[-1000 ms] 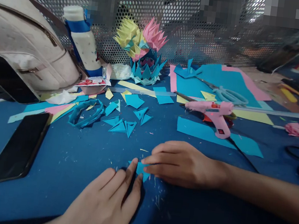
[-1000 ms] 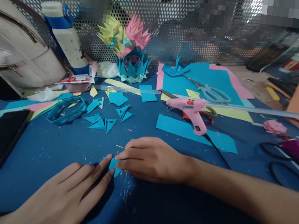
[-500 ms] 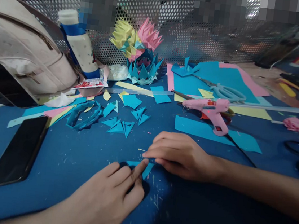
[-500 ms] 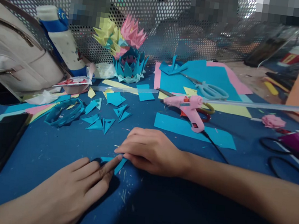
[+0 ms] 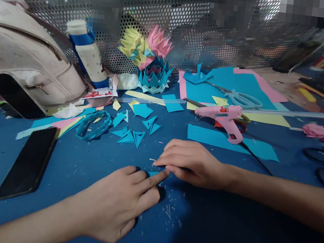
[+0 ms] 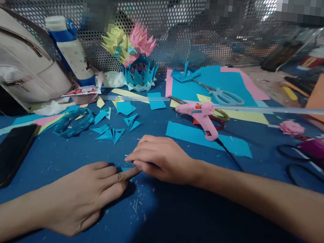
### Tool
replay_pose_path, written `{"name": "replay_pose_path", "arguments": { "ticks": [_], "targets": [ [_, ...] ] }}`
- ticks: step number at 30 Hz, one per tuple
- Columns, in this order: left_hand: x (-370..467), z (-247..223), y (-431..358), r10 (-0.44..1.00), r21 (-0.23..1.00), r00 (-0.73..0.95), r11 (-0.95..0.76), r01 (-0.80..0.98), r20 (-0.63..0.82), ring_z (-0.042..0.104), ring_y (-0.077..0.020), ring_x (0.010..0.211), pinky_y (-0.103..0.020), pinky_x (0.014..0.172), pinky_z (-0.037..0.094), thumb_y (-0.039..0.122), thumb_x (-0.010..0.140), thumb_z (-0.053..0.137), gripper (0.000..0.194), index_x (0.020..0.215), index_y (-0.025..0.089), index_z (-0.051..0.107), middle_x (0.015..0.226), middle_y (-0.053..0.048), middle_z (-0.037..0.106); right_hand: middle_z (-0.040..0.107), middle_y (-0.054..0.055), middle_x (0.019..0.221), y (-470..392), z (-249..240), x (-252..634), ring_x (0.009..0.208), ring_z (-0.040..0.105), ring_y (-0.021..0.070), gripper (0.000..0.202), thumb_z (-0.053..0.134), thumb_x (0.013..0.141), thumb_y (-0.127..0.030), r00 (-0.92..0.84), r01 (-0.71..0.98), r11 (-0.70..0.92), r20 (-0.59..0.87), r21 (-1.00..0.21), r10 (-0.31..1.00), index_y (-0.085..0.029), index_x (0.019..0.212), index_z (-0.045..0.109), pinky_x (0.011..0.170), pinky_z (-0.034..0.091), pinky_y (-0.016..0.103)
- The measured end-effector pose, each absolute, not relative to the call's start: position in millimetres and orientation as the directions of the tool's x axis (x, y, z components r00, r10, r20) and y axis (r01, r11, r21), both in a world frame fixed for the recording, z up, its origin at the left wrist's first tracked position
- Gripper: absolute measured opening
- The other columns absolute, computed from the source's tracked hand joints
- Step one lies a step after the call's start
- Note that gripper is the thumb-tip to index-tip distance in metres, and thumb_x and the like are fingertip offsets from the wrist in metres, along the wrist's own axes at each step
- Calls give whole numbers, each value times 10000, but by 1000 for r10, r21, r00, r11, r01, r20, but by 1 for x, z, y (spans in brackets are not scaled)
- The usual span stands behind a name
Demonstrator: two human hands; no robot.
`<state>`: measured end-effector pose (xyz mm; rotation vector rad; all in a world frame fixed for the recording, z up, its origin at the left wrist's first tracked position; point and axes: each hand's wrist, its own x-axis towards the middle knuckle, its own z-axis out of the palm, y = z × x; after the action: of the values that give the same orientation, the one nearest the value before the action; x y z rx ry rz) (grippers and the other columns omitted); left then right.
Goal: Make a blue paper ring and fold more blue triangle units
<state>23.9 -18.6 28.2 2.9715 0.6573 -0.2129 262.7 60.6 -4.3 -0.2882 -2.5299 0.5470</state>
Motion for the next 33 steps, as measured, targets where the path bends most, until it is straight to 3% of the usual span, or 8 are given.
{"name": "replay_pose_path", "arguments": {
  "ticks": [6, 10, 13, 15, 20, 26, 30, 33],
  "targets": [
    [18, 20, -13, 378, 91, 923, -919, 383, -74, 602, -231, 934, -395, 794, 469, 193, 793, 526, 397, 1186, 139, 498, 1565, -126, 388, 749, 65, 1040, 59, -2, 259, 949, 619, 154, 259, 463, 1021, -193, -846, 104, 928, 459, -357, 272, -137, 1146, 683, 916, 495, 314],
    [9, 8, -16, 335, 99, 935, -940, 325, 116, 597, -198, 825, -352, 694, 424, 203, 918, 450, 290, 1195, 156, 520, 1429, -122, 560, 734, 71, 1066, 58, 0, 260, 974, 599, 164, 260, 460, 1029, -231, -858, 131, 927, 428, -352, 284, -147, 1160, 669, 889, 497, 315],
    [5, 3, -17, 436, 231, 836, -897, 377, 334, 598, -167, 792, -316, 692, 391, 217, 1011, 429, 186, 1131, 196, 569, 1200, -65, 700, 710, 83, 1058, 57, 1, 261, 965, 572, 177, 259, 508, 1017, -329, -878, 145, 922, 382, -359, 287, -149, 1134, 654, 838, 490, 313],
    [4, 2, -14, 558, 328, 738, -827, 456, 379, 605, -186, 897, -318, 764, 404, 281, 1028, 490, 148, 1103, 194, 584, 1125, -64, 698, 691, 85, 1036, 56, 1, 260, 951, 561, 187, 317, 560, 986, -427, -899, 154, 921, 337, -358, 281, -148, 1114, 642, 806, 478, 312],
    [8, 2, -2, 687, 488, 677, -700, 521, 264, 587, -204, 983, -326, 849, 462, 440, 885, 732, 362, 1108, 189, 597, 1104, -60, 643, 659, 61, 976, 55, 0, 257, 908, 557, 169, 295, 568, 983, -438, -918, 150, 915, 290, -373, 269, -163, 1064, 635, 773, 443, 285],
    [14, 1, 1, 762, 616, 617, -585, 528, 195, 582, -175, 891, -299, 797, 461, 305, 888, 732, 192, 985, 186, 616, 989, -29, 642, 636, 37, 847, 51, 0, 254, 806, 551, 141, 171, 515, 1002, -245, -880, 211, 875, 305, -436, 364, -161, 925, 643, 693, 410, 252],
    [15, 1, -1, 799, 660, 575, -529, 534, 175, 566, -191, 907, -308, 796, 450, 283, 827, 769, 227, 958, 176, 616, 973, -35, 633, 590, 6, 772, 46, 2, 252, 678, 519, 106, 139, 576, 956, -261, -818, 247, 754, 286, -609, 498, -156, 884, 631, 608, 387, 218],
    [15, 2, -1, 818, 702, 554, -485, 522, 153, 583, -173, 855, -304, 796, 448, 266, 874, 691, 117, 884, 173, 621, 928, -23, 647, 562, -20, 708, 43, 2, 252, 594, 484, 82, 158, 599, 934, -293, -790, 243, 633, 229, -735, 568, -146, 876, 605, 562, 375, 199]
  ]
}}
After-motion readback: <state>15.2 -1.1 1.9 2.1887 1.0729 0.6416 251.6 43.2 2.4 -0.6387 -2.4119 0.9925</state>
